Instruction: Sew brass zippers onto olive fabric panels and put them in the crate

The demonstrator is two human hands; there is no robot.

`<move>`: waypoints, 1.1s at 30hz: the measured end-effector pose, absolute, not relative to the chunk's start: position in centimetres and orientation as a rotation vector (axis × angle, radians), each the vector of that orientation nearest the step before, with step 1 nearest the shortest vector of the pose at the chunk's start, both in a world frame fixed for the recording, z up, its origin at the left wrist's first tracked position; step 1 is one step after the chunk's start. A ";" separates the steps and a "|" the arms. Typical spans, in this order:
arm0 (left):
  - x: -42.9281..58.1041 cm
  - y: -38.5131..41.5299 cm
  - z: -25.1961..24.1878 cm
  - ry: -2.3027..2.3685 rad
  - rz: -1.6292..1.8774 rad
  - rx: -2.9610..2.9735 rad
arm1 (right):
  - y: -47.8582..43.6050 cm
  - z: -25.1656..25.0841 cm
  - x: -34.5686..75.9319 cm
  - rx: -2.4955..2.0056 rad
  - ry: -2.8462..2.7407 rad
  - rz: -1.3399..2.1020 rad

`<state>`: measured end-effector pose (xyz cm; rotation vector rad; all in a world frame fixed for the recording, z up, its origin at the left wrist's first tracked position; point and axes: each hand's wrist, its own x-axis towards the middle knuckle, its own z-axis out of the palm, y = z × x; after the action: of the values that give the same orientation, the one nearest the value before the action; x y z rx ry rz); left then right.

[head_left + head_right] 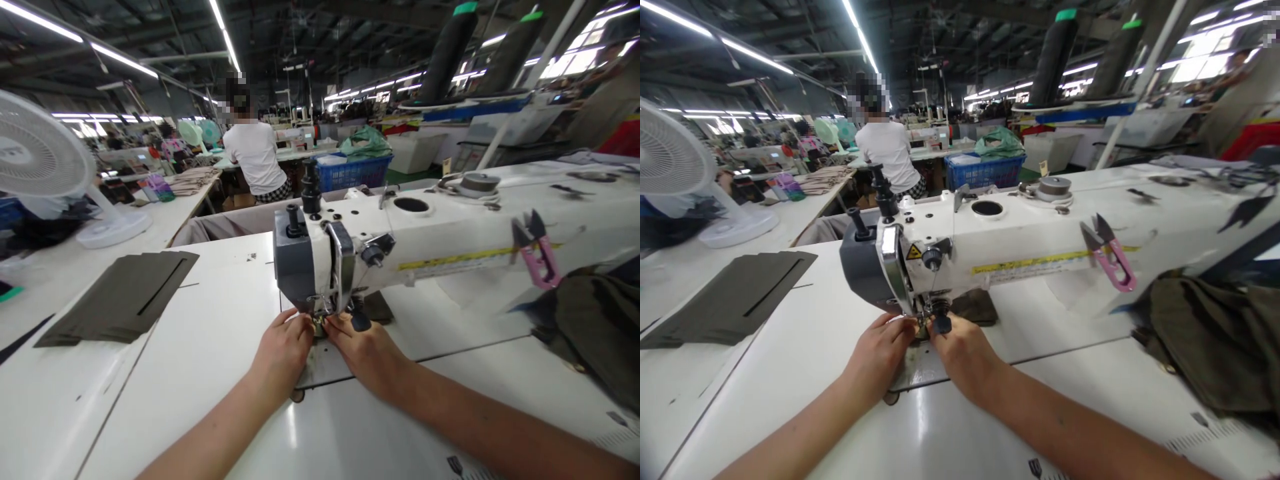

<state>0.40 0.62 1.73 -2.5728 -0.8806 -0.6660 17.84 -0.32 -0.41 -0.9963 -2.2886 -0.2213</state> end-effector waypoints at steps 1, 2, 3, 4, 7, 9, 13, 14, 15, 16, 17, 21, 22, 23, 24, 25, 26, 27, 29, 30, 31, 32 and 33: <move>0.4 0.6 1.7 -0.888 -0.663 -2.575 | -0.3 -0.4 17.9 -1.003 -2.290 -0.223; 0.4 0.6 1.7 -0.895 -0.659 -2.577 | -0.4 -0.3 17.9 -1.009 -2.291 -0.224; 0.4 0.6 1.6 -0.902 -0.657 -2.579 | -0.4 -0.3 17.9 -1.016 -2.291 -0.220; 0.4 0.6 1.5 -0.906 -0.657 -2.581 | -0.4 -0.2 17.9 -1.022 -2.292 -0.209; 0.4 0.7 1.3 -0.913 -0.667 -2.582 | -0.4 -0.3 17.8 -1.035 -2.295 -0.180; 0.4 0.9 1.1 -0.916 -0.674 -2.586 | -0.4 -0.4 17.9 -1.042 -2.294 -0.175; 0.3 1.1 1.1 -0.912 -0.683 -2.597 | -0.1 -0.5 17.9 -1.073 -2.303 -0.100; 0.2 1.1 1.1 -0.912 -0.685 -2.599 | 0.0 -0.5 17.9 -1.083 -2.305 -0.064; 0.2 1.1 1.1 -0.912 -0.690 -2.600 | 0.0 -0.5 17.9 -1.088 -2.307 -0.033; 0.2 1.1 1.1 -0.914 -0.696 -2.601 | 0.0 -0.6 17.8 -1.089 -2.308 -0.008; 0.2 1.1 1.1 -0.917 -0.704 -2.602 | 0.0 -0.6 17.7 -1.089 -2.305 0.007; 0.1 1.2 0.8 -0.933 -0.719 -2.609 | -0.3 -0.5 17.8 -1.084 -2.282 0.020; 0.0 1.2 0.8 -0.946 -0.708 -2.617 | -0.3 -0.4 18.1 -1.070 -2.288 0.029; -0.1 1.2 0.9 -0.965 -0.696 -2.632 | -0.1 -0.1 18.5 -1.045 -2.307 0.033; -0.3 1.1 1.1 -0.987 -0.681 -2.656 | 0.1 0.3 19.2 -1.027 -2.336 0.019; -0.4 0.9 1.4 -1.011 -0.666 -2.685 | 0.3 0.6 19.9 -1.029 -2.366 -0.028; -0.6 0.5 1.7 -1.035 -0.653 -2.716 | 0.5 1.0 20.7 -1.068 -2.392 -0.111; -0.6 0.0 2.2 -1.056 -0.645 -2.745 | 0.5 1.2 21.4 -1.145 -2.410 -0.224; -0.4 -1.6 2.9 -1.079 -0.679 -2.772 | -0.3 1.4 22.3 -1.337 -2.419 -0.453; 0.0 -2.4 3.2 -1.070 -0.713 -2.779 | -1.2 1.2 22.3 -1.413 -2.412 -0.528; 0.4 -3.3 3.3 -1.038 -0.742 -2.794 | -2.5 0.9 22.1 -1.429 -2.424 -0.544; 0.9 -4.1 3.2 -0.981 -0.759 -2.823 | -4.1 0.5 21.6 -1.414 -2.414 -0.510; 1.4 -4.7 3.0 -0.905 -0.763 -2.866 | -5.9 0.1 21.1 -1.366 -2.397 -0.431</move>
<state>1.43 -4.74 2.99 -2.8659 -0.9054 -0.7628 21.07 -5.88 0.10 -1.3656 -2.3970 -0.4313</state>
